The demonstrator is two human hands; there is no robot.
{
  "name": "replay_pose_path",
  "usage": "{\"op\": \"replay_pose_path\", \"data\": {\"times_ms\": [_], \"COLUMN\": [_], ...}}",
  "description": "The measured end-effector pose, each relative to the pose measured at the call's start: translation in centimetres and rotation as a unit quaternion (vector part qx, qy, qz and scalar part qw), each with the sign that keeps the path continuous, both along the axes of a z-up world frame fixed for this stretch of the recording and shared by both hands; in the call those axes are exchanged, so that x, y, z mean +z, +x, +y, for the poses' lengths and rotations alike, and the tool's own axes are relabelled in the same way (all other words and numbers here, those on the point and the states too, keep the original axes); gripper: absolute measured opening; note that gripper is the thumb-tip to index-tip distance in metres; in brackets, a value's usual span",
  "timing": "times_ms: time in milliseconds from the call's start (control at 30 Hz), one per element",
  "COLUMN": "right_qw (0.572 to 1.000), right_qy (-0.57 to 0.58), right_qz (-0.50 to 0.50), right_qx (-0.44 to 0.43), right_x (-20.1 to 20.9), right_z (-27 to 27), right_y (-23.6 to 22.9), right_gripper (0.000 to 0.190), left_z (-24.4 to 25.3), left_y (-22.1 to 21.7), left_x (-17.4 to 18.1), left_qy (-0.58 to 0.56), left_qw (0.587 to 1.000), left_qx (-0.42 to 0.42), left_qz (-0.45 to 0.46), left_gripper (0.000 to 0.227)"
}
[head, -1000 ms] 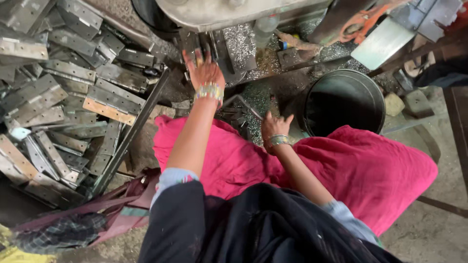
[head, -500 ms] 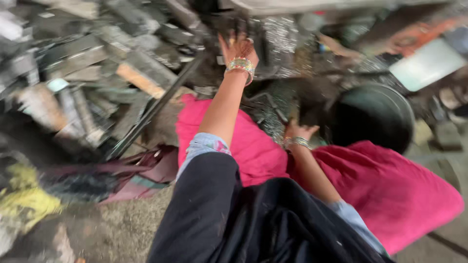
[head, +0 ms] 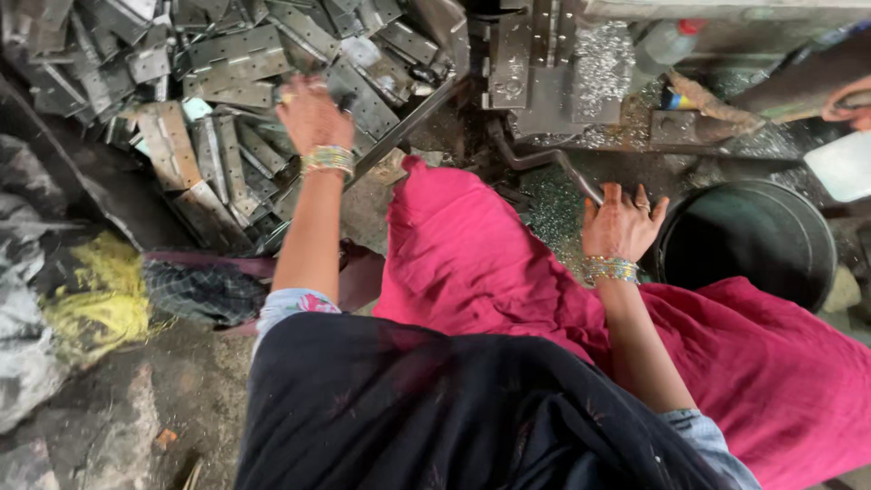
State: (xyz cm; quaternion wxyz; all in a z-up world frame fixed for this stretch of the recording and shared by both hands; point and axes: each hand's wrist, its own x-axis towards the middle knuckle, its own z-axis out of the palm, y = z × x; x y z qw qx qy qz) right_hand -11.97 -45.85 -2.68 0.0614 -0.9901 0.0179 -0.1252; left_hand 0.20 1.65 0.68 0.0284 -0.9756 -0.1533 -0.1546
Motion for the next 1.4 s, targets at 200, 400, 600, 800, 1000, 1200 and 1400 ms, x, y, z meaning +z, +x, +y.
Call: {"op": "replay_pose_path", "data": {"times_ms": [200,400,600,800,1000,1200,1400], "right_qw": [1.000,0.991,0.999,0.995,0.985,0.971,0.902], "right_qy": [-0.005,-0.050,-0.011,0.003,0.013,-0.047,-0.006], "right_qz": [-0.021,0.105,0.008,0.084,0.145,0.225,0.427], "right_qx": [-0.010,-0.065,-0.052,-0.059,-0.090,-0.061,-0.059], "right_x": [-2.0,-4.4,-4.9,-5.6,-5.0,-9.0,-14.2], "right_z": [-0.7,-0.2,-0.4,-1.3,0.0,-0.8,-1.9], "right_y": [-1.0,-2.3,-1.3,-1.4,0.6,1.2,-0.6], "right_gripper": [0.031,0.017,0.021,0.014,0.023,0.028,0.064], "left_z": [1.7,-2.9,-23.7,-35.4,-29.8,-30.1,-29.9], "left_y": [1.5,-2.0,-2.2,-0.5,0.6,4.5,4.0], "left_x": [6.5,7.7,2.3,-7.7,-7.3,-5.1,-4.7], "left_qy": [-0.094,-0.127,-0.131,-0.045,-0.091,-0.018,0.024], "left_qw": [0.986,0.951,0.946,0.943,0.942,0.950,0.948], "left_qx": [0.025,-0.213,-0.280,-0.315,-0.282,-0.241,-0.234], "left_qz": [0.137,0.186,0.096,-0.100,0.154,0.200,0.213], "left_gripper": [0.062,0.039,0.032,0.044,0.039,0.039,0.043]}}
